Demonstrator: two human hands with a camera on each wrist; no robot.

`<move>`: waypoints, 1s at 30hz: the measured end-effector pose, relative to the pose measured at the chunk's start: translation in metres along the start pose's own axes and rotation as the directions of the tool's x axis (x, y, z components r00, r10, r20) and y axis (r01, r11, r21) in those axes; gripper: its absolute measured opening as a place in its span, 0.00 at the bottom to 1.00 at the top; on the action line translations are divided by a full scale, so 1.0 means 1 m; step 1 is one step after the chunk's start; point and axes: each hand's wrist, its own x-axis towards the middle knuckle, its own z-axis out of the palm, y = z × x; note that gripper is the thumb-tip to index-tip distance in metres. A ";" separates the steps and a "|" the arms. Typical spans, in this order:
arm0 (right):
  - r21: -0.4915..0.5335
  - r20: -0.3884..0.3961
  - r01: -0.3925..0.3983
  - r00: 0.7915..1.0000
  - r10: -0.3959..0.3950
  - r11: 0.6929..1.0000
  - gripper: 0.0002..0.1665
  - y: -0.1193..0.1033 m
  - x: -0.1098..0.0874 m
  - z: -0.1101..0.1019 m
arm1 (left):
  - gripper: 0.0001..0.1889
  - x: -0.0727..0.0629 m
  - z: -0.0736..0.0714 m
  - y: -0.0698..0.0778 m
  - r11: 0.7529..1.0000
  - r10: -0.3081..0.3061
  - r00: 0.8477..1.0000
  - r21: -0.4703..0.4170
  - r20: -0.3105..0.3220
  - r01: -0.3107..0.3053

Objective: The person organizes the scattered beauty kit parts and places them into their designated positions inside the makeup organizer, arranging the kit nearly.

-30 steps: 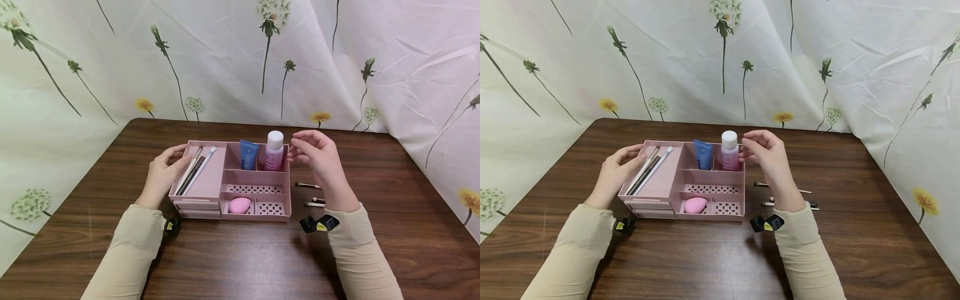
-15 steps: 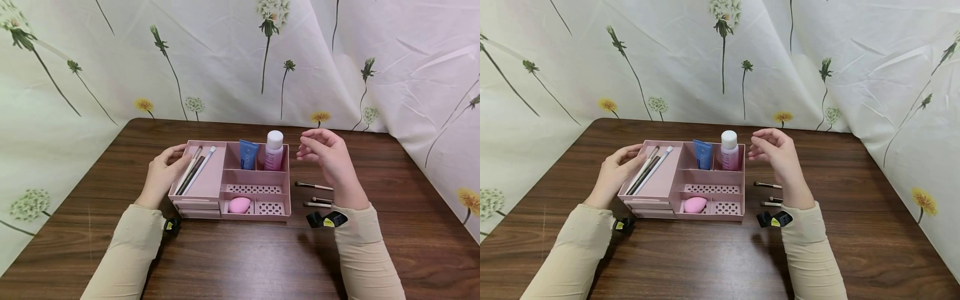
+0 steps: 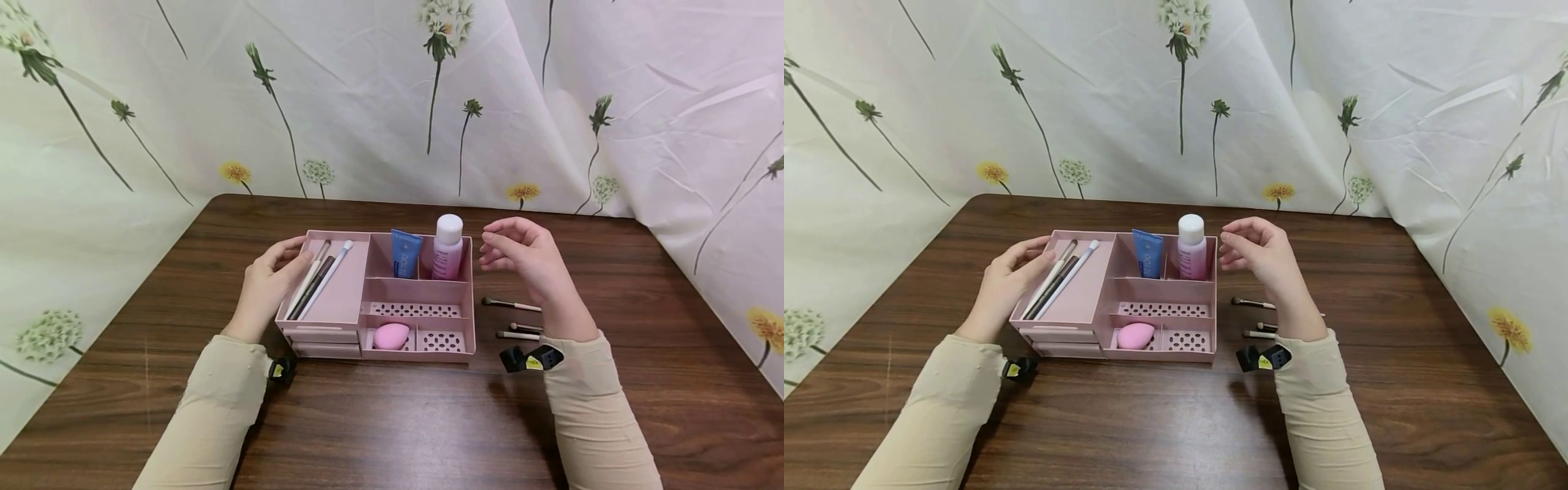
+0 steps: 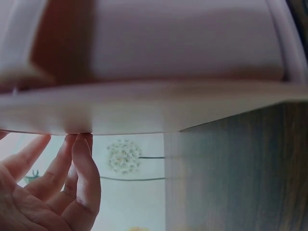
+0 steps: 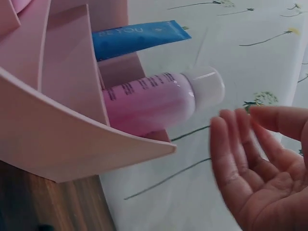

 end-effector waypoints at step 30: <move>-0.047 -0.040 -0.200 0.979 0.199 0.979 0.03 0.029 0.012 -0.034 | 0.26 0.000 -0.001 0.002 1.000 0.000 1.000 0.013 0.004 0.000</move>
